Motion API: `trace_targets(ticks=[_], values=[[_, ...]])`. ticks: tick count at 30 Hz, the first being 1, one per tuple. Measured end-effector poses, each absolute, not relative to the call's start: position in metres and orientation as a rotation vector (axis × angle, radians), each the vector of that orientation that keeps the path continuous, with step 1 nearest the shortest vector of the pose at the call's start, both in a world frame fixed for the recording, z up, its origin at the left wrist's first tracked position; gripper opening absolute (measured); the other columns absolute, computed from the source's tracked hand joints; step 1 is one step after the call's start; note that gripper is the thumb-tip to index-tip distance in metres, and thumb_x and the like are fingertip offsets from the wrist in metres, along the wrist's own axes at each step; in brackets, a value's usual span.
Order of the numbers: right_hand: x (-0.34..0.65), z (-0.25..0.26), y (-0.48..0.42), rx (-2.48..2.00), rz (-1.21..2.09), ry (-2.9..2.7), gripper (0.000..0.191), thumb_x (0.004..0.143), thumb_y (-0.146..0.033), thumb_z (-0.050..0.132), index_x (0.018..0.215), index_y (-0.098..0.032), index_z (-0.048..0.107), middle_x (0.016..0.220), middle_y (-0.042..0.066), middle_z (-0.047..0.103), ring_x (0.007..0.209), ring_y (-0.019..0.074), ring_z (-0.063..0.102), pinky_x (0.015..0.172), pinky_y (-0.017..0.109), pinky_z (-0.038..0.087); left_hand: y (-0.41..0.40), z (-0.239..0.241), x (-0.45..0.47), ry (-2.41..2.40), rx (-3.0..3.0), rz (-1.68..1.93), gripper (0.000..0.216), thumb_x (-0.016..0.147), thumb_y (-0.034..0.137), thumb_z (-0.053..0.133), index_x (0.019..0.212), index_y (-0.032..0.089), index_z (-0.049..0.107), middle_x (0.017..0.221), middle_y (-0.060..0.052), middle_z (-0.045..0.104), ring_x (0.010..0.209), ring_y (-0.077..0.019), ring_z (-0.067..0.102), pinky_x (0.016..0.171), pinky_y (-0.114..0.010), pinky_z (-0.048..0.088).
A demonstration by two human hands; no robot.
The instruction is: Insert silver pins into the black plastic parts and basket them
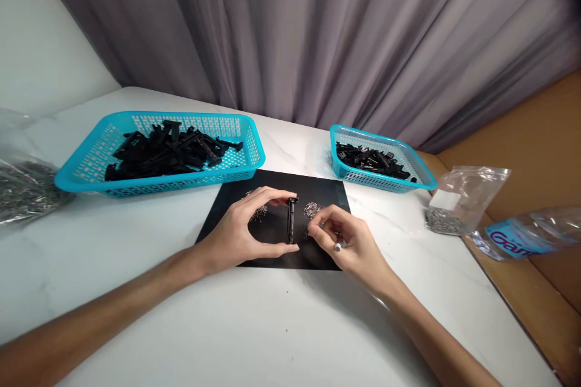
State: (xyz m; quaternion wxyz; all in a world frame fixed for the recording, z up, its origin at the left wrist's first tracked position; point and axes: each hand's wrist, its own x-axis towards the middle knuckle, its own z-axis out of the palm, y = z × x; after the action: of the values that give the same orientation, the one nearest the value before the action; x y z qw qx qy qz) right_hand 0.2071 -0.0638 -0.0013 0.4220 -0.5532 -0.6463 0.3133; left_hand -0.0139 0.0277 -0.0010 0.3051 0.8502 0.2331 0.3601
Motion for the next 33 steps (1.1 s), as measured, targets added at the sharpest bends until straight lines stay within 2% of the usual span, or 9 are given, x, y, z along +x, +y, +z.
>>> trace_targets(ticks=[11,16,24,29,33], values=[[0.222,0.004,-0.065,-1.425,0.768,-1.686,0.008,0.095,-0.027,0.064,0.092,-0.021,0.068,0.065,-0.006,0.04,0.061,0.012,0.038,0.058,0.027,0.031,0.036,-0.004,-0.018,0.654,2.284,0.988,0.065,0.075,0.04,0.087,0.132,0.025,0.059,0.121,-0.006,0.068,0.108,-0.0235,0.067,0.098,-0.039,0.058],[0.217,-0.002,-0.063,-1.38,0.691,-1.736,0.005,0.093,-0.022,0.065,0.093,-0.022,0.071,0.078,-0.002,0.054,0.064,0.0116,0.043,0.06,0.026,0.035,0.041,0.005,-0.021,0.707,2.295,0.973,0.063,0.076,0.038,0.087,0.131,0.024,0.061,0.12,-0.005,0.068,0.108,-0.0229,0.066,0.101,-0.039,0.056],[0.202,-0.005,-0.064,-1.34,0.671,-1.797,0.008,0.092,-0.016,0.063,0.091,-0.021,0.069,0.073,-0.003,0.052,0.065,0.012,0.046,0.058,0.025,0.037,0.056,0.013,-0.034,0.784,2.364,0.954,0.064,0.077,0.046,0.085,0.132,0.025,0.06,0.13,-0.005,0.065,0.117,-0.0253,0.063,0.108,-0.042,0.052],[0.198,-0.009,-0.064,-1.287,0.614,-1.905,0.012,0.094,-0.015,0.058,0.094,-0.021,0.068,0.087,0.002,0.064,0.076,0.0152,0.055,0.066,0.027,0.044,0.056,0.012,-0.036,0.817,2.436,0.807,0.063,0.078,0.049,0.083,0.133,0.028,0.06,0.133,-0.006,0.064,0.126,-0.0282,0.061,0.114,-0.048,0.049],[0.199,-0.012,-0.064,-1.313,0.553,-1.922,0.014,0.094,-0.013,0.056,0.096,-0.022,0.067,0.088,0.003,0.065,0.077,0.016,0.058,0.066,0.028,0.047,0.053,0.012,-0.036,0.81,2.434,0.711,0.063,0.078,0.049,0.082,0.133,0.028,0.059,0.132,-0.007,0.064,0.124,-0.0291,0.063,0.111,-0.05,0.051]])
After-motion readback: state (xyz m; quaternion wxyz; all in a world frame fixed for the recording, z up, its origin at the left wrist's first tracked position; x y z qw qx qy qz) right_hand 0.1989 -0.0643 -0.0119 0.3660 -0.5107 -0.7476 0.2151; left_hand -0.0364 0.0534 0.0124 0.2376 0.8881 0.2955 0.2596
